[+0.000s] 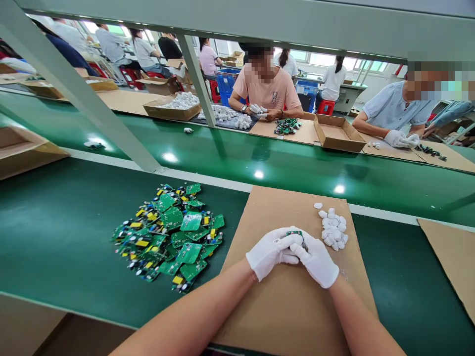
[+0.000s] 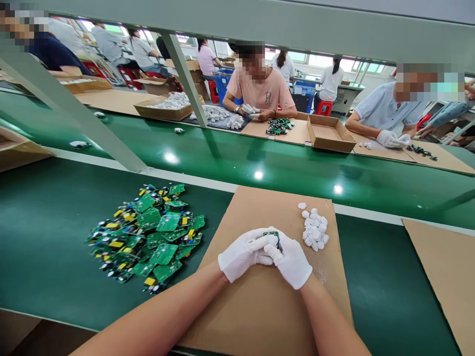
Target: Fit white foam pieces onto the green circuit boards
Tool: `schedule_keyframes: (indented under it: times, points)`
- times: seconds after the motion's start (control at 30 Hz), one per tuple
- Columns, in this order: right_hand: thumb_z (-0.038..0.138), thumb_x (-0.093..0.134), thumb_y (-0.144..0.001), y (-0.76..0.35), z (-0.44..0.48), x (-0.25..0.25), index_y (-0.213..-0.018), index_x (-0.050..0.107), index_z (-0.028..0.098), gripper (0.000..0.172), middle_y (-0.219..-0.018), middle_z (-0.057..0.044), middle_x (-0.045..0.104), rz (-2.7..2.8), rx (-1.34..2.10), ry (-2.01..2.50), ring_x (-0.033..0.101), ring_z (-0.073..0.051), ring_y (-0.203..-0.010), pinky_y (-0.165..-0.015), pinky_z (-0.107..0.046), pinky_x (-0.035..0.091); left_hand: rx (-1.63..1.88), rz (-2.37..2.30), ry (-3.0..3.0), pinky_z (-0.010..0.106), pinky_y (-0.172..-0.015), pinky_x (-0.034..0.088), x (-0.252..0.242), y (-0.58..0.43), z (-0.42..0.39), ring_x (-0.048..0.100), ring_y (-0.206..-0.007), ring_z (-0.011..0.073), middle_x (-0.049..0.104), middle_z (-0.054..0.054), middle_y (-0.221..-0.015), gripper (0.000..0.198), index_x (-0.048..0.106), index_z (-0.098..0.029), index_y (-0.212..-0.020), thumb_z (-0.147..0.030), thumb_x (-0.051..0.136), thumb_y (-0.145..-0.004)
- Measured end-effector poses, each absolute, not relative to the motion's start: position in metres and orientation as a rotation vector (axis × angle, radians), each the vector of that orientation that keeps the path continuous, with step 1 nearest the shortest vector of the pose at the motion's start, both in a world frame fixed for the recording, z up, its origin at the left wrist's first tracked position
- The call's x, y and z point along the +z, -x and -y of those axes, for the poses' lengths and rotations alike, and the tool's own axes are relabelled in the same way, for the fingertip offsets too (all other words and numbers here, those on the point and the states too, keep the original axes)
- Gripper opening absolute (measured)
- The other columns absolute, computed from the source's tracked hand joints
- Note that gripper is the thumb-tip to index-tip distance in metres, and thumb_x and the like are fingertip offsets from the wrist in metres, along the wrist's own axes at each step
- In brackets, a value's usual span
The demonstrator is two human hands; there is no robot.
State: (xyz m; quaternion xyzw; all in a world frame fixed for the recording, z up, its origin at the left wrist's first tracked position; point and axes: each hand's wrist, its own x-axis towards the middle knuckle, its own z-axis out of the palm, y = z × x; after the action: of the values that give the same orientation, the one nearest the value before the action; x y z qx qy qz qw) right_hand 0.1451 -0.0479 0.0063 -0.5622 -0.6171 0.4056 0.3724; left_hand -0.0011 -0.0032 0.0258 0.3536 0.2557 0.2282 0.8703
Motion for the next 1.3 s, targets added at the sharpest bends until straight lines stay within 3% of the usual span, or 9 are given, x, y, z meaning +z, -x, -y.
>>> schedule_keyframes:
  times: [0.17, 0.43, 0.57, 0.8, 0.97, 1.1, 1.3]
  points:
    - [0.05, 0.031, -0.09, -0.153, 0.047, 0.006, -0.123, 0.053, 0.021, 0.049, -0.119, -0.005, 0.06, 1.432, 1.208, 1.248, 0.051, -0.022, -0.112, -0.102, -0.04, 0.036, 0.47, -0.445, -0.707, 0.019, -0.056, 0.039, 0.033, 0.003, 0.004, 0.05, -0.062, 0.0076, 0.044, -0.001, -0.07, 0.022, 0.054, -0.014, -0.073, -0.033, 0.063, -0.076]
    - [0.041, 0.041, -0.086, -0.135, 0.047, 0.016, -0.106, 0.064, 0.022, 0.036, -0.098, -0.004, 0.07, 1.43, 1.105, 1.451, 0.058, -0.023, -0.104, -0.095, -0.037, 0.043, 0.467, -0.678, -0.97, 0.022, -0.051, 0.046, 0.018, -0.001, 0.001, 0.059, -0.066, 0.0162, 0.063, 0.011, -0.079, 0.031, 0.062, -0.011, -0.084, -0.036, 0.069, -0.066]
    - [0.044, 0.042, -0.086, -0.138, 0.047, 0.013, -0.111, 0.061, 0.021, 0.039, -0.104, -0.005, 0.068, 1.384, 1.13, 1.424, 0.059, -0.022, -0.102, -0.094, -0.037, 0.044, 0.474, -0.591, -0.927, 0.019, -0.052, 0.045, 0.019, -0.001, 0.002, 0.058, -0.067, 0.0137, 0.062, 0.009, -0.08, 0.026, 0.063, -0.012, -0.083, -0.035, 0.066, -0.071]
    - [0.046, 0.042, -0.087, -0.141, 0.048, 0.01, -0.116, 0.057, 0.021, 0.041, -0.106, -0.004, 0.067, 1.401, 1.079, 1.372, 0.059, -0.02, -0.098, -0.091, -0.035, 0.044, 0.544, -0.475, -0.722, 0.027, -0.063, 0.049, 0.015, 0.003, 0.003, 0.059, -0.076, 0.0164, 0.058, 0.006, -0.083, 0.033, 0.061, -0.017, -0.101, -0.04, 0.06, -0.076]
    - [0.039, 0.037, -0.09, -0.142, 0.049, 0.013, -0.105, 0.064, 0.023, 0.035, -0.103, -0.002, 0.068, 1.476, 1.022, 1.353, 0.061, -0.018, -0.095, -0.089, -0.031, 0.044, 0.471, -0.493, -0.913, 0.021, -0.056, 0.046, 0.02, 0.001, 0.004, 0.053, -0.065, 0.0112, 0.057, 0.007, -0.078, 0.036, 0.06, -0.013, -0.101, -0.04, 0.061, -0.076]
    - [0.042, 0.044, -0.087, -0.142, 0.051, 0.011, -0.114, 0.058, 0.022, 0.037, -0.102, -0.003, 0.068, 1.5, 1.028, 1.384, 0.062, -0.019, -0.091, -0.084, -0.031, 0.046, 0.488, -0.561, -0.909, 0.023, -0.058, 0.048, 0.017, 0.002, 0.004, 0.056, -0.068, 0.0124, 0.059, 0.007, -0.081, 0.038, 0.057, -0.014, -0.104, -0.041, 0.06, -0.077]
    - [0.038, 0.047, -0.085, -0.143, 0.05, 0.012, -0.103, 0.063, 0.022, 0.029, -0.097, -0.001, 0.069, 1.523, 1.041, 1.334, 0.061, -0.018, -0.088, -0.081, -0.029, 0.046, 0.493, -0.641, -0.929, 0.023, -0.058, 0.048, 0.01, 0.004, 0.001, 0.06, -0.071, 0.0147, 0.062, 0.007, -0.082, 0.037, 0.057, -0.015, -0.104, -0.037, 0.063, -0.076]
